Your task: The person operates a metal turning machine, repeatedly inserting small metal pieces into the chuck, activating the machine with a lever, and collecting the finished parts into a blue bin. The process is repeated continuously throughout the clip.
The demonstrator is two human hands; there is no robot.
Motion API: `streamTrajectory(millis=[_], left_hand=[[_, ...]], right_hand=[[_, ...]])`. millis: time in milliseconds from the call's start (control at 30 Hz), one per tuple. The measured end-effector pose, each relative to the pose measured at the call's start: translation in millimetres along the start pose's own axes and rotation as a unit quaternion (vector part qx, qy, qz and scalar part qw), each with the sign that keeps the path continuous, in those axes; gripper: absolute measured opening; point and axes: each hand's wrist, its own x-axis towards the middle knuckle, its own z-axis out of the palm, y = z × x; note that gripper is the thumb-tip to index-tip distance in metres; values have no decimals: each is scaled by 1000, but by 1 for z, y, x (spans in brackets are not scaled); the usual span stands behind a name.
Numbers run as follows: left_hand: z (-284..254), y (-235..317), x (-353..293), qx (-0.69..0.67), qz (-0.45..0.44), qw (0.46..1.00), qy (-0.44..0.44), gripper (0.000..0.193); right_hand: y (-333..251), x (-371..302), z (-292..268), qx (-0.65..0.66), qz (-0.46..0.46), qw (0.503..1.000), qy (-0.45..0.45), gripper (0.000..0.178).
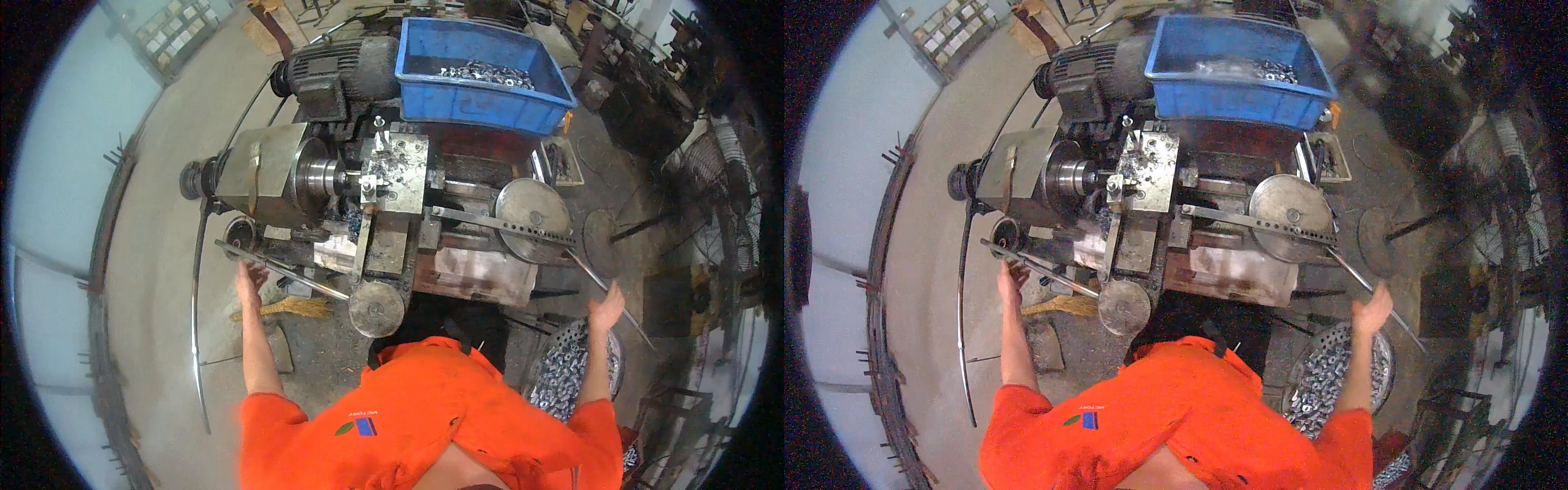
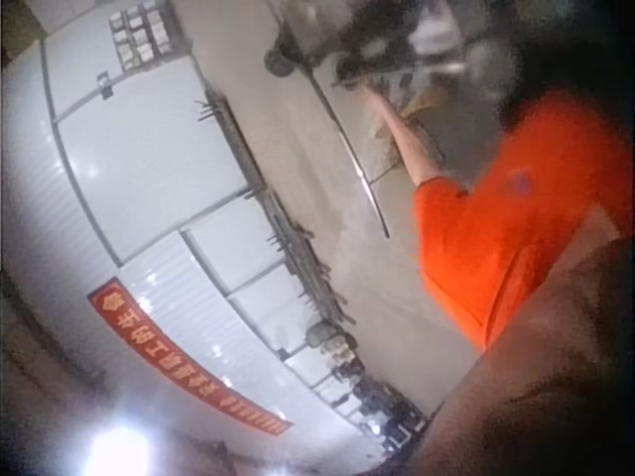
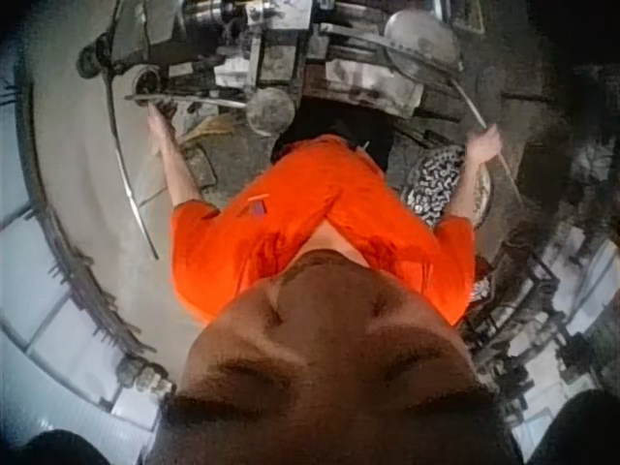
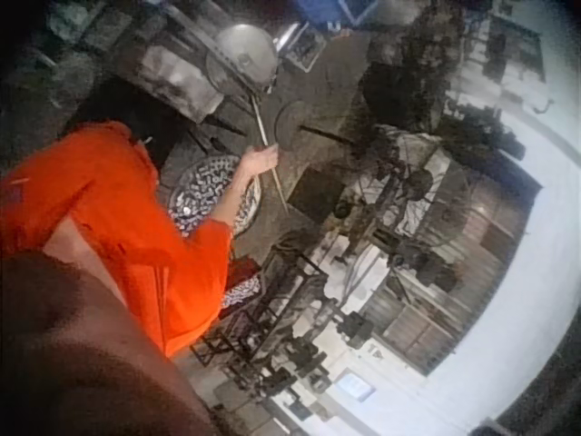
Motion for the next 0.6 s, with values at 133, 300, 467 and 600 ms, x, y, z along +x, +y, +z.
streamTrajectory(millis=[133, 300, 467, 600], left_hand=[[-45, -105, 46, 455, 133, 880, -29, 50], [25, -67, 8, 726, 129, 670, -89, 48], [78, -108, -23, 538, -29, 825, 171, 34], [31, -168, 12, 451, 191, 872, -2, 36]], right_hand=[[-65, -36, -25, 104, -6, 994, 16, 71], [-72, -74, -23, 192, 29, 973, -125, 51], [-92, -84, -21, 288, 26, 939, -187, 33], [-117, -71, -31, 290, 34, 935, -199, 31]])
